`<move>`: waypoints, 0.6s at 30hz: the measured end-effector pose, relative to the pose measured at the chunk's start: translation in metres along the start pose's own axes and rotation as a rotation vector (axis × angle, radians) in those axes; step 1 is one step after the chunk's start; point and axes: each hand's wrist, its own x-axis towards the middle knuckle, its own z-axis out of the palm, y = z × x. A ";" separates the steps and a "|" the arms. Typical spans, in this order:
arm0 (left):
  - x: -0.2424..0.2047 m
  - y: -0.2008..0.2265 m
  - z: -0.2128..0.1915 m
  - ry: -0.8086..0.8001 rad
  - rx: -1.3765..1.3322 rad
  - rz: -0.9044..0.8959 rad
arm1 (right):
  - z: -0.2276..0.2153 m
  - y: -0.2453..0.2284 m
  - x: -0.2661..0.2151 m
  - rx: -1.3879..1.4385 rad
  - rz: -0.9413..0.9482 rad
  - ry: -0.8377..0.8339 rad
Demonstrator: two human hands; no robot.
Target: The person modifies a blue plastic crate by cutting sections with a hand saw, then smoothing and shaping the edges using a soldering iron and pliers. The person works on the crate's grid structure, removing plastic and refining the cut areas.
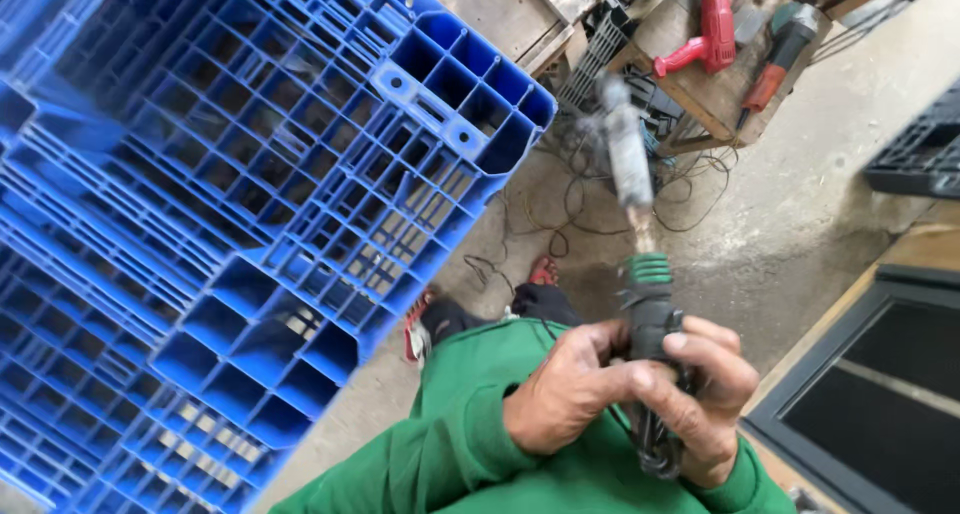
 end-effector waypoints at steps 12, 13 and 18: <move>0.111 0.037 -0.017 0.451 0.981 0.368 | -0.007 0.149 0.041 1.262 1.250 -0.071; 0.116 0.043 -0.020 0.463 1.044 0.411 | 0.000 0.147 0.046 1.294 1.253 -0.078; 0.168 0.099 -0.048 0.365 1.209 0.476 | 0.035 0.174 0.093 1.257 1.292 0.121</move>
